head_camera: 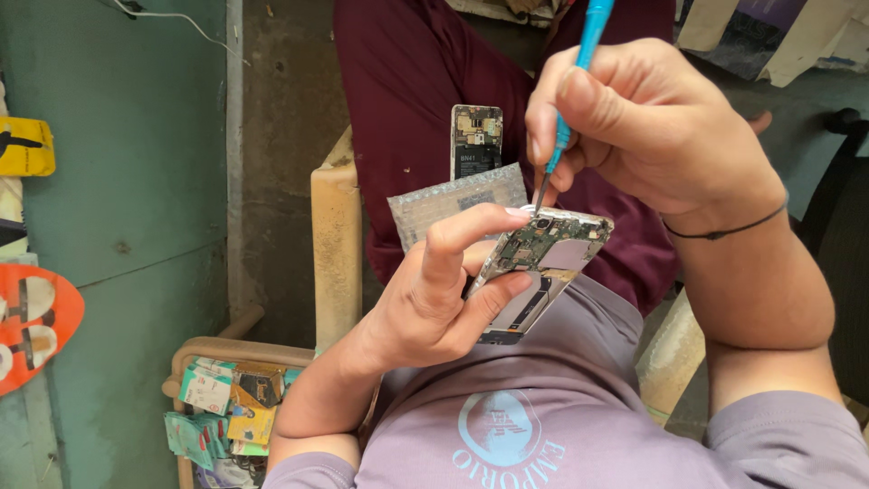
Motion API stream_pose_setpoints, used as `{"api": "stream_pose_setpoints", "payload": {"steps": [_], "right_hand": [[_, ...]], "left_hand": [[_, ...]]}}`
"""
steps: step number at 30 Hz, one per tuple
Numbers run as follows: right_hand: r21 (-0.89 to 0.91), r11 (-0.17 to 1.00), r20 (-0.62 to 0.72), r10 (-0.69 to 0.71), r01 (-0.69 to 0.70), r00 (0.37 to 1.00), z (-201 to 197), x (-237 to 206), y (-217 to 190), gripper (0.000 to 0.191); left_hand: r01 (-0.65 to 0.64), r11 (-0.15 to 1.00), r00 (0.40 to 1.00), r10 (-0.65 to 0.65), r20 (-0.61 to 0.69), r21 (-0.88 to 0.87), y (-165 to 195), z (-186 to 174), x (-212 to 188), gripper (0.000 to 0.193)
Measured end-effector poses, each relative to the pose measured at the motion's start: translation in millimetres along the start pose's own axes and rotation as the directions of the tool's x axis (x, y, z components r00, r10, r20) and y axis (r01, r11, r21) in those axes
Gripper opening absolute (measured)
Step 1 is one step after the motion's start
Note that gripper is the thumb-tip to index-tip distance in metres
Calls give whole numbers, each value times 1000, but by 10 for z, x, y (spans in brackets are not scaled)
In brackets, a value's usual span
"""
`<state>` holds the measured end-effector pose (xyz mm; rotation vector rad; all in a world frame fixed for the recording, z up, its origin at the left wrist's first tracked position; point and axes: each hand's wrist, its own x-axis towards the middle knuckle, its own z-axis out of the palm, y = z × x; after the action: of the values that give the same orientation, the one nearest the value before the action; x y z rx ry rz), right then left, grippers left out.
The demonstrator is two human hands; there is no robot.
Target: The person uses a blue screwdriver to loosen screws on the back of a disassembled mobile phone. They then use the tool to pry and lift the motherboard away from the phone's frame, detaching it from the device.
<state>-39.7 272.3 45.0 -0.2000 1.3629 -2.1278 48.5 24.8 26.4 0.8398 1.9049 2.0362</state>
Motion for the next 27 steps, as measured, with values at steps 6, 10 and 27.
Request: {"api": "stream_pose_setpoints", "payload": {"steps": [6,10,27], "right_hand": [[62,997,32,54,-56,998,-12,61,-2,41],[78,994,33,71,-74,997,-18,77,4,40],[106,983,35,145,-148,989,-61,190,77,38]], "left_hand": [[21,999,1000,-21,3,-24,20,-1,8,55],[40,997,999,-41,-5,-58,39,16,3,53],[92,992,996,-93,-7,-87,35,12,34,53]]}}
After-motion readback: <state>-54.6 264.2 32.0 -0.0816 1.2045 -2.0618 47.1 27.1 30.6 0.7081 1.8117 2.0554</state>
